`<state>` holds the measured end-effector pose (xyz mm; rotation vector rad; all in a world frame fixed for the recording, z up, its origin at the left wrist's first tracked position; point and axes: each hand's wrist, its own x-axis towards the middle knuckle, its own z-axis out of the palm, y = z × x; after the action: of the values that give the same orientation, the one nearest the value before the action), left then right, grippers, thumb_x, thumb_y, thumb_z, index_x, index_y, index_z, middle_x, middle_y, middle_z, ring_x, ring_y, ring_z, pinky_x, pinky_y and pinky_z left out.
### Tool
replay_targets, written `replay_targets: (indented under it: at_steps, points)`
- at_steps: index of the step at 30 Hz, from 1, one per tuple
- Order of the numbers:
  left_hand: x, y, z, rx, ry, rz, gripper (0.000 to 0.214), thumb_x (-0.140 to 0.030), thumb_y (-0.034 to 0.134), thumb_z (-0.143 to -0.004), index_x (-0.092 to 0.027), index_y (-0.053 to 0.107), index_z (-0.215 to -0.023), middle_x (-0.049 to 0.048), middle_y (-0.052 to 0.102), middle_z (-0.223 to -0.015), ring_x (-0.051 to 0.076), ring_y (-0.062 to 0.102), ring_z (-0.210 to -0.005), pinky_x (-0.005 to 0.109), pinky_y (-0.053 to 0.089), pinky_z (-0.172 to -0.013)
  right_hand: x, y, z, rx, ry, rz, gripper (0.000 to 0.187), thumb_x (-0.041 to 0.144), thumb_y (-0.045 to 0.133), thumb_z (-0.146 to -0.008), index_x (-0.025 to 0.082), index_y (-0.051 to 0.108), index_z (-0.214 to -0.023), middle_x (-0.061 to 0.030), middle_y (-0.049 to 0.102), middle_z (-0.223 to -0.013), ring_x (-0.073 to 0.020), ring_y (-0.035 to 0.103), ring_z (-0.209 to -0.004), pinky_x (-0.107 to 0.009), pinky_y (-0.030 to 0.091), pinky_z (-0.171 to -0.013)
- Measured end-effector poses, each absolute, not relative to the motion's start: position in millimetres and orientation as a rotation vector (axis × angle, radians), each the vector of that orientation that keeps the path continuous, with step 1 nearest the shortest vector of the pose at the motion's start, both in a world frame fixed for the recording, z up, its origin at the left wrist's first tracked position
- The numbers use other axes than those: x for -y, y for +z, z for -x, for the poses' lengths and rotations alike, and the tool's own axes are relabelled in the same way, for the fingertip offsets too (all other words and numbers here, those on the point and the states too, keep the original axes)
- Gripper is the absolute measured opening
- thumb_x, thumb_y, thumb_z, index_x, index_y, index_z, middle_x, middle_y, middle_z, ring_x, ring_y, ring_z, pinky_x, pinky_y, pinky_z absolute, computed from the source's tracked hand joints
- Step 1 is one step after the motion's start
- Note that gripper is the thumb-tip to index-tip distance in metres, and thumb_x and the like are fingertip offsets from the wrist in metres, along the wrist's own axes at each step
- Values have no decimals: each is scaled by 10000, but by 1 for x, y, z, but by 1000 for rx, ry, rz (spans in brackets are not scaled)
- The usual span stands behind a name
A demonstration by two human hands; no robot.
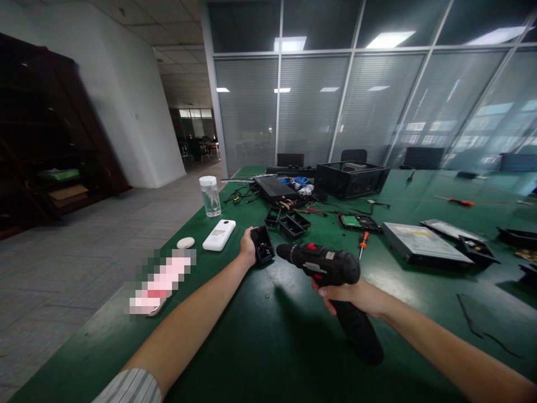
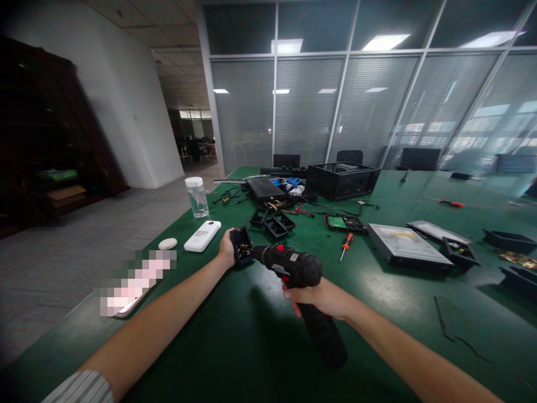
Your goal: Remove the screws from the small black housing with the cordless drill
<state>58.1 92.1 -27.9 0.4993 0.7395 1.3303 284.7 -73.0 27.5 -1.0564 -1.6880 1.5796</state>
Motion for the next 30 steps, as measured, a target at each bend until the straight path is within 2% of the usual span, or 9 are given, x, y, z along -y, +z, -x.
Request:
replay_targets:
  at_steps: [7, 15, 23, 30]
  points:
    - [-90, -26, -59, -748, 1327, -512, 308, -439, 447, -795, -166, 589, -785, 39, 581, -596, 206, 588, -523, 358, 493, -556, 72, 25, -287, 1745, 1581, 1051, 296, 388, 667, -756, 144, 563, -887, 15, 565, -636, -127, 530, -536, -272, 391, -566]
    - [-91, -27, -59, -721, 1285, -539, 357, -471, 420, -794, -160, 584, -732, 60, 582, -583, 226, 589, -522, 374, 491, -531, 72, 26, -286, 1734, 1562, 1048, 341, 422, 687, -727, 140, 566, -874, 16, 565, -660, -117, 529, -524, -272, 383, -566]
    - [-91, -27, -58, -718, 1270, -533, 358, -477, 424, -792, -163, 586, -741, 64, 587, -586, 232, 598, -531, 381, 495, -533, 72, 25, -287, 1729, 1596, 1039, 311, 383, 675, -749, 138, 567, -907, 8, 577, -669, -124, 538, -544, -268, 377, -567]
    - [-91, -27, -58, -730, 1275, -508, 362, -476, 437, -789, -154, 598, -749, 68, 588, -591, 234, 598, -531, 377, 492, -527, 73, 27, -285, 1688, 1584, 1031, 313, 379, 696, -714, 142, 558, -864, 7, 564, -743, -101, 530, -509, -270, 388, -559]
